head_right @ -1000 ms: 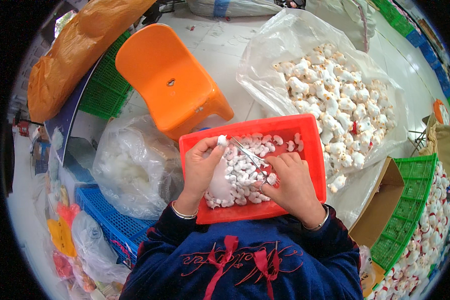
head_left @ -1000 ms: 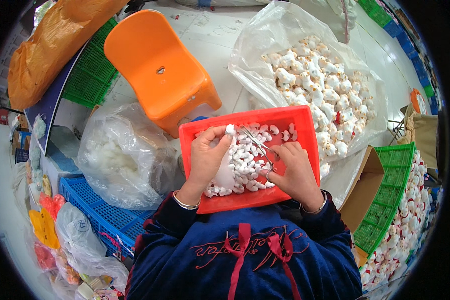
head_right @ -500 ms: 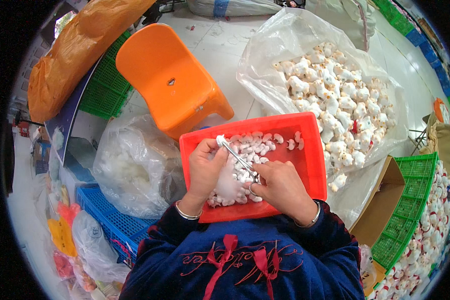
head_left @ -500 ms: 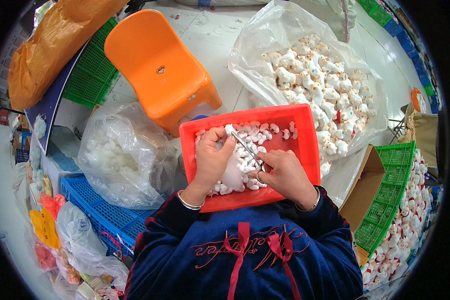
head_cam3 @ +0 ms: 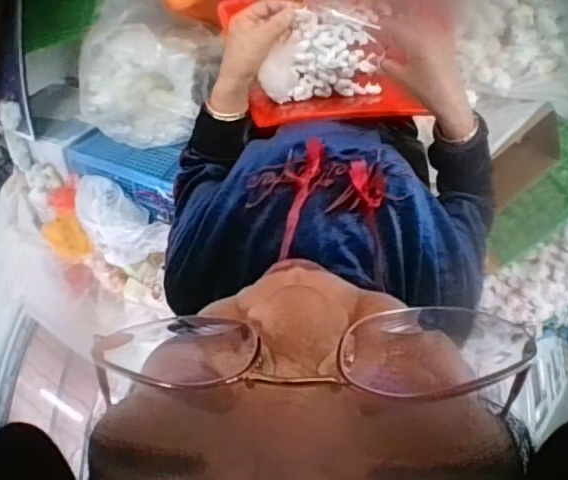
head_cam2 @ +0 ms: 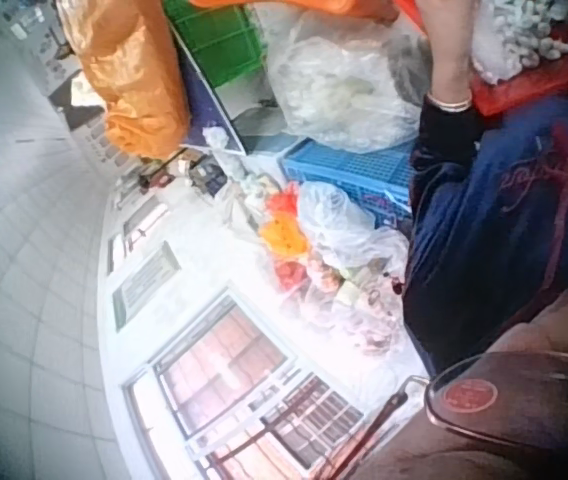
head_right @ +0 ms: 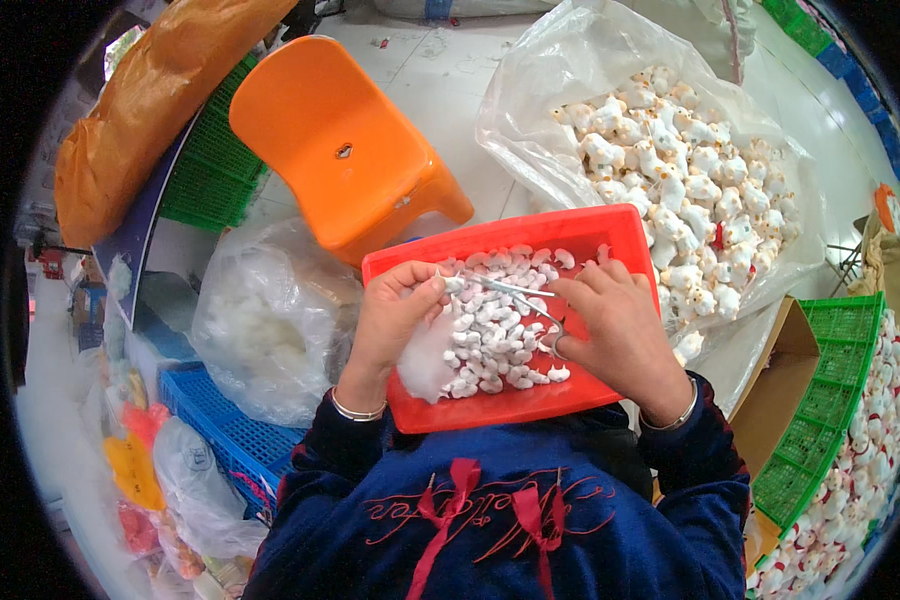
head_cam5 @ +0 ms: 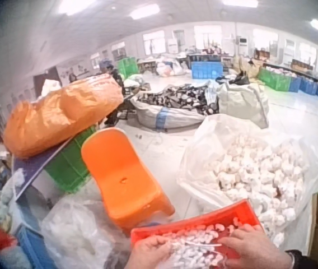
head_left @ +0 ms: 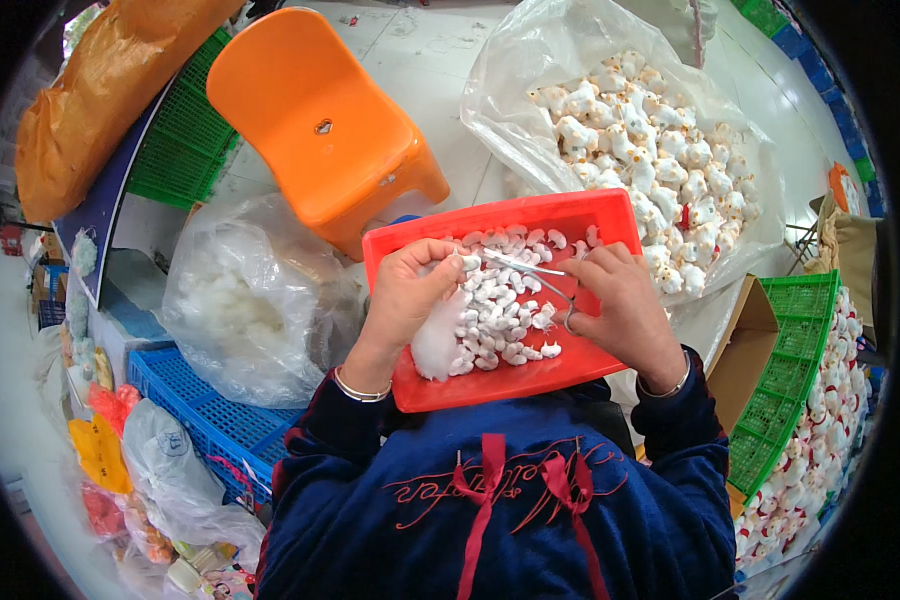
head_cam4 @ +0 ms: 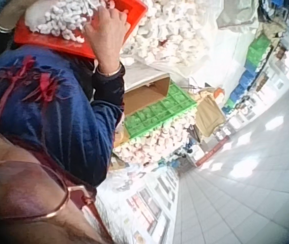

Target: The person uses scissors to trim white fluffy material from small white objects in a red tray. The person repeatedly picks up each object, snips off excess fluff, and places the trimmed pieces back into the tray. The work continues throughout the clip with consistent hand movements.

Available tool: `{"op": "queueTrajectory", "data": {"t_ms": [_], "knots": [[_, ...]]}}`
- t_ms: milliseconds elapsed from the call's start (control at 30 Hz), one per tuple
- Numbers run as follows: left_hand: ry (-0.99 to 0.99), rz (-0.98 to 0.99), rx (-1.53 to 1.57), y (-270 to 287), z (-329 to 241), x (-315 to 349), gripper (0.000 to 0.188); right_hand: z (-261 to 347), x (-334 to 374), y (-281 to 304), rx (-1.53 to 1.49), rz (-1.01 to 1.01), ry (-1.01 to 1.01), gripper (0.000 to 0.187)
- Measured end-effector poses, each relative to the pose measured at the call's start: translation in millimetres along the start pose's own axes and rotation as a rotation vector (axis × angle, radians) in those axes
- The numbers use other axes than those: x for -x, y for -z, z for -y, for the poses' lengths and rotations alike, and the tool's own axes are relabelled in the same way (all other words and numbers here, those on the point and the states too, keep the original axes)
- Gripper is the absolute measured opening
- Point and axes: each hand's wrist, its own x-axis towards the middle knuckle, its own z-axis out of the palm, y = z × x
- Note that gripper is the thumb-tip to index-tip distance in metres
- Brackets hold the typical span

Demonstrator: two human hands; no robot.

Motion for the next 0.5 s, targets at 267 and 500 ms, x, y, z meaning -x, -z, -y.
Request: {"op": "queueTrajectory", "data": {"t_ms": [267,500], "knots": [[-0.025,-0.032,-0.050,-8.7,-4.4,2.0,0.018,0.3,-1.7,-4.0,0.015,-0.013,0.061,0.044],[-0.065,-0.017,-0.008,-6.7,6.3,-0.2,0.017,2.9,-3.6,-1.4,0.006,0.081,0.040,0.038]]}}
